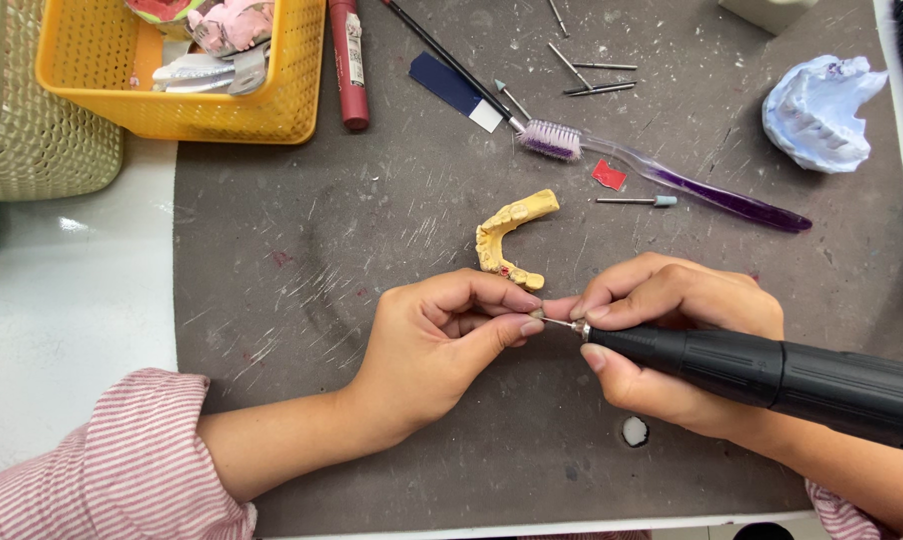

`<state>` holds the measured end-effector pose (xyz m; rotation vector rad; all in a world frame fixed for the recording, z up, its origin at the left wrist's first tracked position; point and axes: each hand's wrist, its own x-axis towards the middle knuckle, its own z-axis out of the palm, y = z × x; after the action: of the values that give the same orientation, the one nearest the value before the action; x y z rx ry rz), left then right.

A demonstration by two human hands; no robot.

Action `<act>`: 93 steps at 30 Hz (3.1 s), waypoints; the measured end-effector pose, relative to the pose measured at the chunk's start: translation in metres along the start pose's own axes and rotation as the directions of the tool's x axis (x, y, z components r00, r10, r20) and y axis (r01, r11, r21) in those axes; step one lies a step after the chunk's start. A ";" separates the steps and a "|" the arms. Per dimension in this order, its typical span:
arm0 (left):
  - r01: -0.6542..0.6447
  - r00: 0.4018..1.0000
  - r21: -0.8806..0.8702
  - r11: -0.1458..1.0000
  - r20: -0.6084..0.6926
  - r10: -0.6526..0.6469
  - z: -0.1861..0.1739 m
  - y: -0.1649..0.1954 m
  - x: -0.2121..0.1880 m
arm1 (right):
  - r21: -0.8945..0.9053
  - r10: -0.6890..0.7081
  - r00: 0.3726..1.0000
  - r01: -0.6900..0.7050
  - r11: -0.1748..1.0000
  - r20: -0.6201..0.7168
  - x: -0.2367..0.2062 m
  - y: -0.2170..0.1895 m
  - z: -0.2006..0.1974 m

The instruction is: The person uses a rotary handpiece to grind and shape a small artificial tooth, then places it into a yellow dental cast to check the fit. The person repeats the grinding and fitting process on the tooth multiple times.

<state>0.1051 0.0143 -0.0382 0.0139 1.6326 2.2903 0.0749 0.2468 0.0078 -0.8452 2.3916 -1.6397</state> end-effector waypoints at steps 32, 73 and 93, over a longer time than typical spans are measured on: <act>-0.022 0.998 0.014 1.000 0.054 0.021 -0.004 0.002 -0.002 | 0.079 0.009 1.000 -0.010 0.997 0.013 -0.008 0.004 -0.002; -0.155 0.986 0.281 0.947 -0.023 0.168 -0.004 -0.001 -0.007 | -0.043 0.051 0.997 -0.053 0.998 -0.055 -0.009 0.002 0.015; -0.143 0.988 0.234 0.962 -0.023 0.152 -0.001 -0.001 -0.010 | -0.073 0.066 0.996 -0.070 0.995 -0.056 -0.012 -0.002 0.013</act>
<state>0.1142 0.0108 -0.0381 0.1495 1.9729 2.2031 0.0908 0.2419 0.0017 -0.7309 2.5035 -1.5762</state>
